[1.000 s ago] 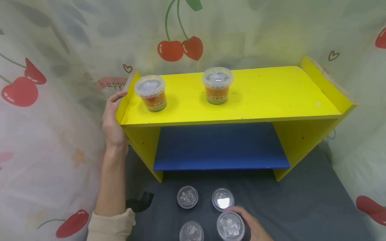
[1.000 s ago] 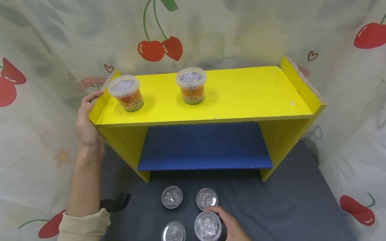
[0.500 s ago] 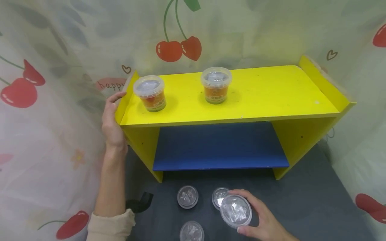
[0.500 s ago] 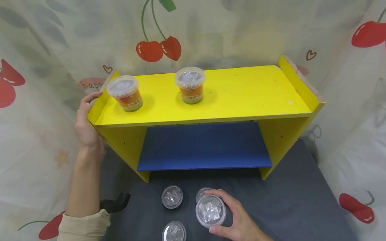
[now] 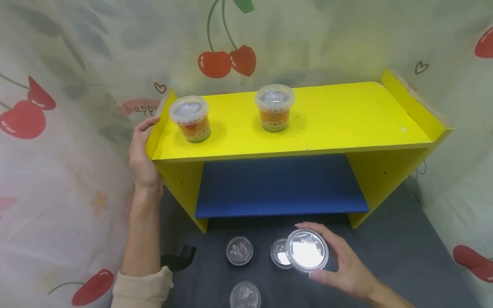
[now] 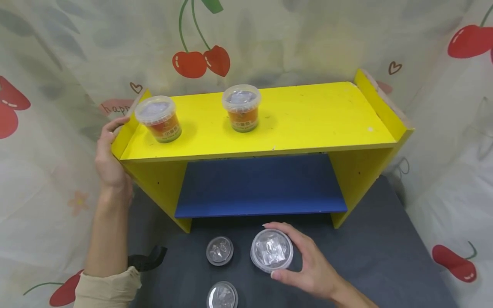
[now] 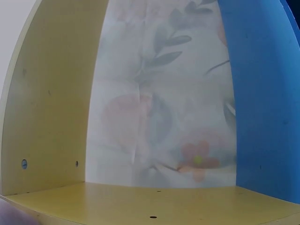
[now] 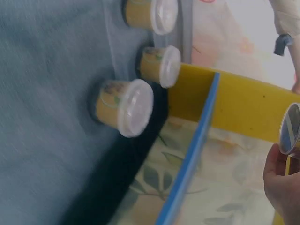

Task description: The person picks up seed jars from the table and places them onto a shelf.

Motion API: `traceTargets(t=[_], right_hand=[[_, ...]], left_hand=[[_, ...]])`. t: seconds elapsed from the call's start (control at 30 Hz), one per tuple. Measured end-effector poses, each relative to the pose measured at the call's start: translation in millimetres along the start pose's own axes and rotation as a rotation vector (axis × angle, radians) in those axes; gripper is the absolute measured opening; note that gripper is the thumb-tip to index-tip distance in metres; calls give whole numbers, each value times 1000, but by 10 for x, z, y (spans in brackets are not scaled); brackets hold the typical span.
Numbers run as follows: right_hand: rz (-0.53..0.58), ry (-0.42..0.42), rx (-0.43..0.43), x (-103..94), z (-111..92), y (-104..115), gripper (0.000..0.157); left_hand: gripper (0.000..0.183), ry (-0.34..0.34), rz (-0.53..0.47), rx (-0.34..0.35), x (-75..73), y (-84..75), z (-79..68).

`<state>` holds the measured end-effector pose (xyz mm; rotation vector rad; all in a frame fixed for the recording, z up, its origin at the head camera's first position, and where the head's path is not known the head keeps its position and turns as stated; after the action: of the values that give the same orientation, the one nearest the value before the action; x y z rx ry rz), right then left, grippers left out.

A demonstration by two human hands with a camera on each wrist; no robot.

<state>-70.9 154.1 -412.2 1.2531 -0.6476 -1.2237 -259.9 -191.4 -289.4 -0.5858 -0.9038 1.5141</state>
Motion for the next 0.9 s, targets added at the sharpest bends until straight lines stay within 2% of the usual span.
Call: traceTargets(t=[0.33, 0.63, 0.9], right_hand=[[191, 74, -16, -199, 178, 363, 72], [171, 63, 33, -436, 297, 641, 71], [142, 56, 72, -536, 397, 802, 72]], left_hand=[[38, -9, -34, 4, 9, -3, 12], [39, -21, -41, -27, 10, 19, -28], [39, -16, -38, -13, 4, 7, -12]])
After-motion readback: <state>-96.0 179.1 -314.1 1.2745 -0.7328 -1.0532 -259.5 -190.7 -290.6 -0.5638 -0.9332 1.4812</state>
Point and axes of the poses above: each hand's wrist, its own z-axis towards the middle knuckle, its own x-axis out of the palm, y = z × x, the point moved 6 cm from there along z, towards the middle knuckle, and after that the axes turned 14 degrees about x, right-handed, at the moved point
